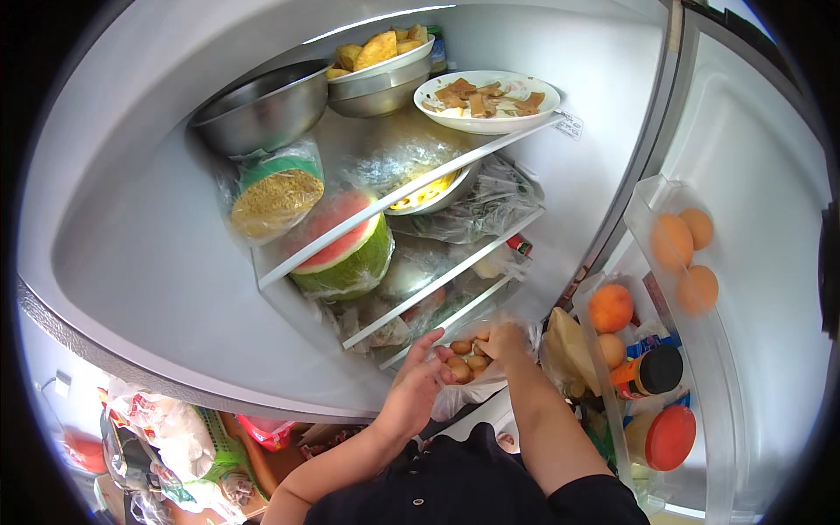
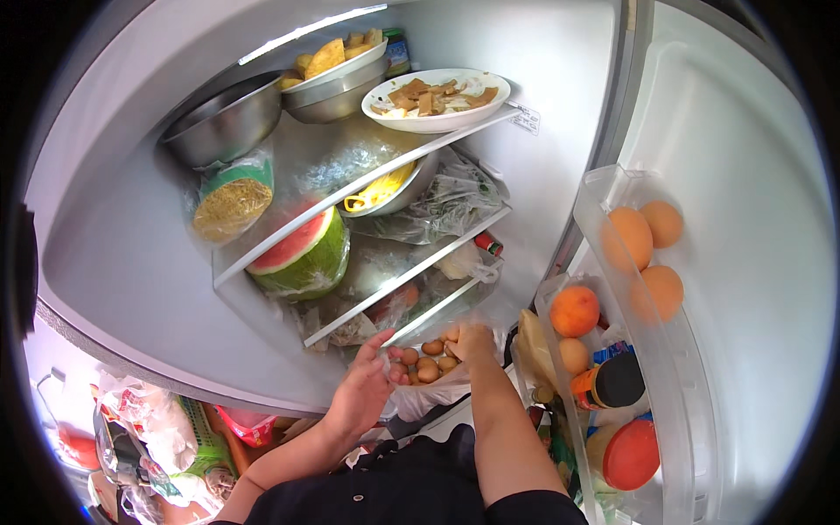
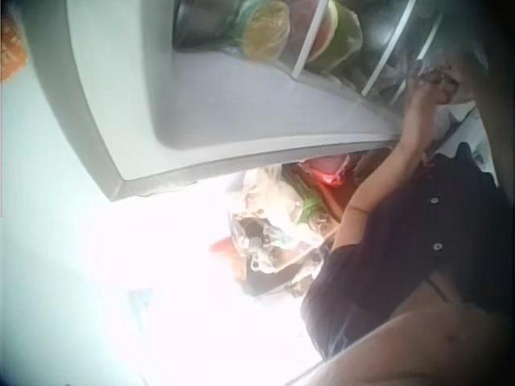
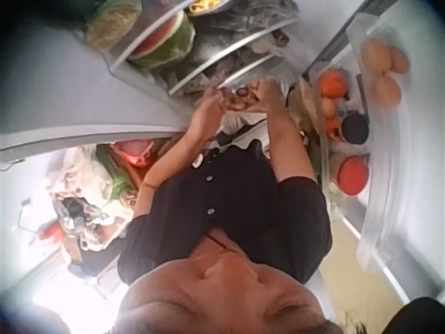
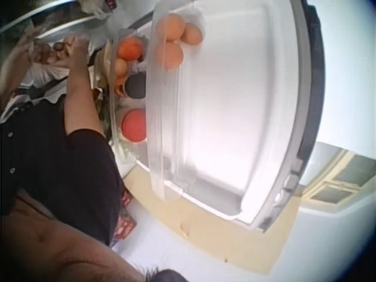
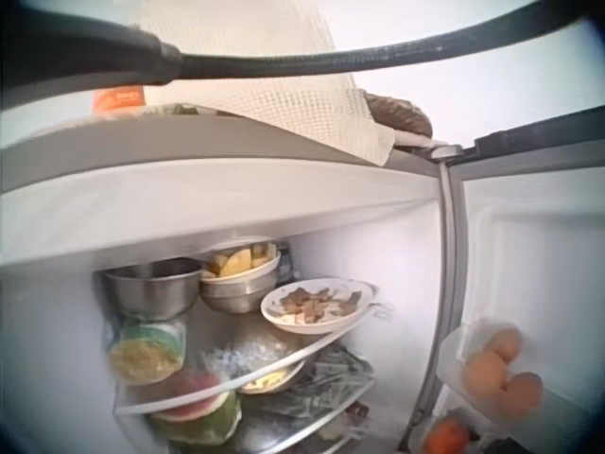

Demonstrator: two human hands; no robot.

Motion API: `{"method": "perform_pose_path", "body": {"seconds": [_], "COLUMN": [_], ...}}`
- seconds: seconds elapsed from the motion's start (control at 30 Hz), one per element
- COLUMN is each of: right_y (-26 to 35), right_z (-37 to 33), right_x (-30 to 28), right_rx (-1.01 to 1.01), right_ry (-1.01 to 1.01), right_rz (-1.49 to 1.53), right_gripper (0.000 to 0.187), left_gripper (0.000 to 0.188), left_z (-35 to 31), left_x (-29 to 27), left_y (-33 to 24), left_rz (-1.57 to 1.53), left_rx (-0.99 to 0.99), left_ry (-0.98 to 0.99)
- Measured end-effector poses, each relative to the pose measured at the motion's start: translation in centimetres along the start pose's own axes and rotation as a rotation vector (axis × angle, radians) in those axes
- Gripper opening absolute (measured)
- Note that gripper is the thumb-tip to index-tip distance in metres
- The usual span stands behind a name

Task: The person walks from the living room to the kitchen carrying a plastic bag of eggs. They open the refrigerator, move a jar and a package to make space, and then place the eggs one by one into the door's egg rack.

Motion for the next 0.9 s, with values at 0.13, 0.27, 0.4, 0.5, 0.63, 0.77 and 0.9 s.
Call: {"method": "perform_pose_path", "body": {"seconds": [0.13,0.27,0.4,0.5,0.63,0.77,0.9], "right_y": [-0.7,-0.2,-0.4,-0.1,-0.1,2.1,3.2], "right_z": [0.3,0.8,1.5,1.9,1.7,0.0,0.2], "right_x": [1.6,2.4,3.4,3.9,4.6,0.9,0.3], "right_rx": [-0.213,-0.278,-0.308,-0.366,-0.487,-0.427,-0.349], "right_ry": [0.028,0.039,-0.005,0.12,0.047,0.061,0.162], "right_rz": [-0.036,-0.078,-0.087,-0.232,-0.245,-0.08,0.065], "right_gripper": [0.035,0.031,0.032,0.032,0.029,0.033,0.04], "left_gripper": [0.056,0.057,0.058,0.058,0.059,0.059,0.06], "left_z": [0.2,0.2,0.2,0.2,0.3,0.2,0.6], "left_x": [0.1,0.2,0.3,0.2,0.0,-0.1,0.1], "left_y": [0.1,0.0,0.1,0.2,0.3,0.2,0.2], "left_rz": [-0.005,-0.015,-0.016,-0.02,-0.029,-0.051,-0.051], "left_rx": [0.0,-0.009,0.008,0.019,0.021,0.026,0.039], "left_ry": [-0.014,-0.027,-0.024,-0.026,-0.036,-0.041,-0.037]}}
Point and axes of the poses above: each hand's wrist, its own z-axis towards the middle knuckle, its own x-axis out of the palm, y = z × x, the point moved 2 cm from there along z, towards the middle knuckle, and after that the axes turned 11 degrees about -x, right-handed, at the moved point
